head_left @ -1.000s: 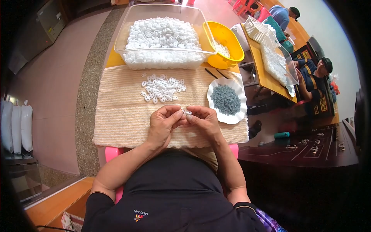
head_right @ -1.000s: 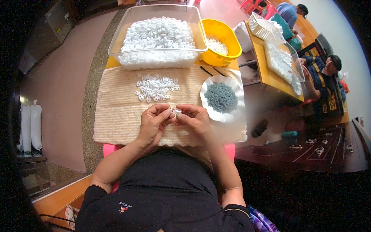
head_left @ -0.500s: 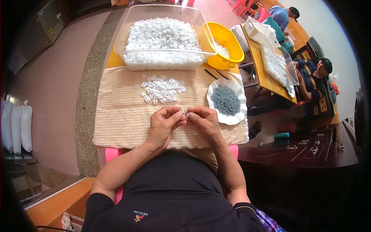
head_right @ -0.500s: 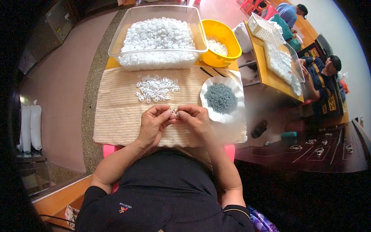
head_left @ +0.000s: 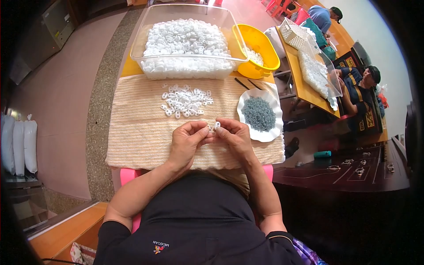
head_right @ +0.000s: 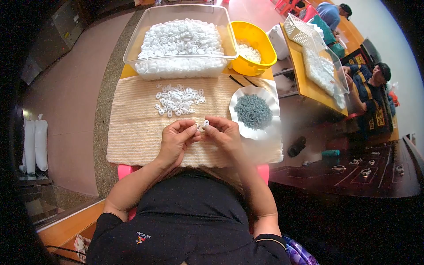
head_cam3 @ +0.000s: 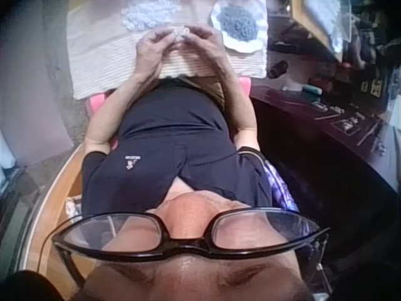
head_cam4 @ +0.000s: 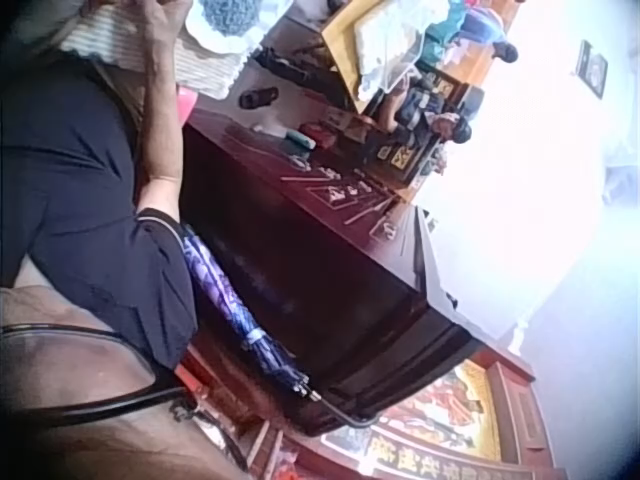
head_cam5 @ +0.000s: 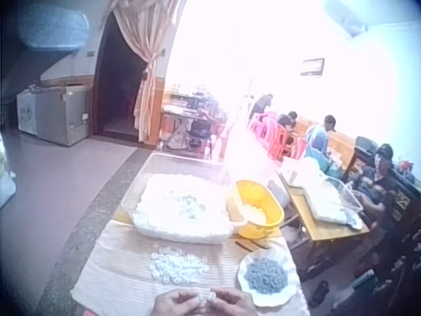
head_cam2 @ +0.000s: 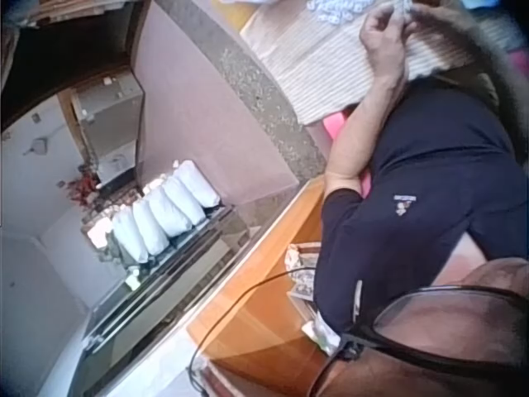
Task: Sorting small white and blue components into different piles at a manual workstation.
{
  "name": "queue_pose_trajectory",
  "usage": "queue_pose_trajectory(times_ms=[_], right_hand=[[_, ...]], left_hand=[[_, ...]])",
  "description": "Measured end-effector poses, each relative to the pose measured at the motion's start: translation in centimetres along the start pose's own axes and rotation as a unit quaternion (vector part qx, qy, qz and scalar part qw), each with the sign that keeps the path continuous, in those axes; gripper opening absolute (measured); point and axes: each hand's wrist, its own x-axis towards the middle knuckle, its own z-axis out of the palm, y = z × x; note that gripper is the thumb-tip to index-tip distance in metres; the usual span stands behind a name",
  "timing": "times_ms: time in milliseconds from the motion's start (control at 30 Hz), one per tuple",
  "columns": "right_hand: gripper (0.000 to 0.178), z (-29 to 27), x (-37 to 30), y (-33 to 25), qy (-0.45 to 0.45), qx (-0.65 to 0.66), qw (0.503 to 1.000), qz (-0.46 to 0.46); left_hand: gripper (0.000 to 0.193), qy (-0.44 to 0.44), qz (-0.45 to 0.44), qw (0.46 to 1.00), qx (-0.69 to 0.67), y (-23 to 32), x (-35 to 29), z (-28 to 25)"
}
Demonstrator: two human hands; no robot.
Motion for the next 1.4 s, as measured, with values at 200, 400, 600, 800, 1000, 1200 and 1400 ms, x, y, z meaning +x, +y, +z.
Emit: queue_pose_trajectory(times_ms=[200,400,600,800,1000,1200,1400], right_hand=[[0.031,0.21,-0.09,-0.2,0.006,-0.059,0.998,-0.026],[0.031,0.52,-0.29,-0.44,0.006,-0.073,0.997,-0.024],[0.03,0.24,-0.15,-0.01,-0.002,-0.108,0.993,-0.053],[0.03,0.27,-0.23,-0.3,-0.014,-0.132,0.989,-0.061],[0.03,0.06,-0.22,-0.11,-0.017,-0.131,0.99,-0.06],[0.028,-0.13,-0.04,-0.2,-0.053,-0.171,0.98,-0.089],[0.028,-0.09,-0.08,-0.53,-0.072,-0.183,0.977,-0.084]], left_hand=[[0.016,-0.001,0.003,1.0,0.024,-0.21,0.11,-0.17],[0.017,0.001,0.007,0.999,0.037,-0.26,0.1,-0.12],[0.017,-0.001,0.007,0.999,0.047,-0.23,0.11,0.02],[0.016,-0.003,0.01,0.998,0.06,-0.15,0.04,0.0],[0.016,-0.01,0.007,0.998,0.062,-0.21,0.09,0.01],[0.017,-0.015,0.011,0.998,0.066,-0.45,0.17,-0.22],[0.016,-0.015,0.013,0.997,0.072,-0.4,0.16,-0.14]])
